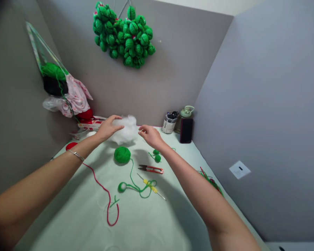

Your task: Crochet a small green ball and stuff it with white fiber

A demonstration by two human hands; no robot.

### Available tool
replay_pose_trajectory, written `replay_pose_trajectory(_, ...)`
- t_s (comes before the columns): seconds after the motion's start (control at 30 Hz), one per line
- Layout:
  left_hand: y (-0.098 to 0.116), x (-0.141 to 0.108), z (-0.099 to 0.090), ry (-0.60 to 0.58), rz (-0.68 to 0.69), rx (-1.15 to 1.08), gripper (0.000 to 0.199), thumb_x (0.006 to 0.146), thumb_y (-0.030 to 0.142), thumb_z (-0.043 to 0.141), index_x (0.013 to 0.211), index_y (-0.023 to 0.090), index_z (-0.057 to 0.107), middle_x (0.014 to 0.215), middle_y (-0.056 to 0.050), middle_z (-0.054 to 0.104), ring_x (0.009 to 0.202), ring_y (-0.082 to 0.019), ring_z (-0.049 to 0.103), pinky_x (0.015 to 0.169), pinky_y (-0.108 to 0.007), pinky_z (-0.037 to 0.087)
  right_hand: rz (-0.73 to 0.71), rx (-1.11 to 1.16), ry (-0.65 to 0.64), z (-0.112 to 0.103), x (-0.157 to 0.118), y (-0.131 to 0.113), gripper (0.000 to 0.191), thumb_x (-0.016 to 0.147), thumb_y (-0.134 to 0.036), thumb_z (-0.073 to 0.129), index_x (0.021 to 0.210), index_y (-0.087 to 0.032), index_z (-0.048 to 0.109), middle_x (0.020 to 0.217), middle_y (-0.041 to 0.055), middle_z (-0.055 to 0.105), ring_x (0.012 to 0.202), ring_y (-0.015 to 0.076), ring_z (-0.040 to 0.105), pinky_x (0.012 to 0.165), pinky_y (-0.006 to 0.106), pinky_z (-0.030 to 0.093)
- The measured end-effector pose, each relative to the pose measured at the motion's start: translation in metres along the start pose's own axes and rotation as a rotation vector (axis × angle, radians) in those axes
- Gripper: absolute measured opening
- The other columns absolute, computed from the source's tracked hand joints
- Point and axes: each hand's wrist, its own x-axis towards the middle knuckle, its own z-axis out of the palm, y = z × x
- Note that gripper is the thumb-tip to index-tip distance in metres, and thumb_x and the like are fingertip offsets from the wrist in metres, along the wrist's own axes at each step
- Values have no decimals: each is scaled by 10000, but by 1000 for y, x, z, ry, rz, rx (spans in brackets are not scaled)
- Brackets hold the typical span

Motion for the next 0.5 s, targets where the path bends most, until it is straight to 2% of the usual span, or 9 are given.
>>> replay_pose_trajectory(0.07,-5,16,14,5,5,44,390,774,247,854,1133,192,714,1283,-108,698,1280,-333,598,1131,-526,441,5,6,86,4,31,2,327,933,-237,645,1254,-185,686,1185,110,729,936,182,664,934,359,496)
replay_pose_trajectory(0.13,-11,28,26,-2,12,73,378,930,329,748,1266,175,672,1366,-124,653,1251,-309,623,1067,-547,512,4,23,125,10,59,2,509,878,-214,719,1376,-192,618,1325,145,648,935,171,656,979,373,488)
replay_pose_trajectory(0.2,-17,34,37,-10,19,82,396,994,364,676,1341,177,637,1397,-130,633,1211,-293,650,1009,-532,564,-5,56,119,18,81,2,632,826,-191,769,1430,-201,583,1362,153,611,922,162,648,991,376,483)
replay_pose_trajectory(0.23,-19,35,42,-14,22,80,407,997,366,674,1354,178,629,1397,-131,633,1200,-291,657,996,-525,574,-8,79,108,23,90,3,637,805,-184,784,1413,-193,596,1328,146,626,908,160,641,982,373,482)
replay_pose_trajectory(0.27,-22,36,47,-19,24,74,412,994,364,678,1358,178,627,1392,-131,635,1191,-289,661,987,-520,581,-11,104,89,28,97,3,576,789,-169,787,1346,-176,642,1242,125,664,887,159,633,961,364,483)
replay_pose_trajectory(0.33,-29,36,56,-34,23,49,409,996,364,676,1358,178,626,1379,-130,641,1170,-282,670,970,-508,590,-21,166,44,38,106,3,321,791,-144,747,1112,-147,727,986,59,706,819,153,610,892,334,484)
replay_pose_trajectory(0.4,-36,34,63,-55,13,9,403,998,365,673,1352,177,629,1364,-128,649,1151,-275,677,955,-497,597,-41,244,1,45,107,1,56,819,-158,692,870,-149,715,755,-1,655,739,144,580,805,304,475)
replay_pose_trajectory(0.43,-39,33,66,-66,6,-20,400,999,366,672,1349,177,630,1359,-127,651,1145,-273,679,951,-494,599,-55,289,-19,45,105,-2,54,838,-190,674,796,-158,686,687,-18,620,701,139,564,761,292,468)
replay_pose_trajectory(0.5,-45,31,68,-86,-9,-100,394,1001,366,669,1346,179,632,1356,-126,653,1139,-270,680,948,-490,601,-87,392,-66,41,95,-9,180,864,-300,671,738,-177,636,632,-33,584,634,128,536,670,275,456)
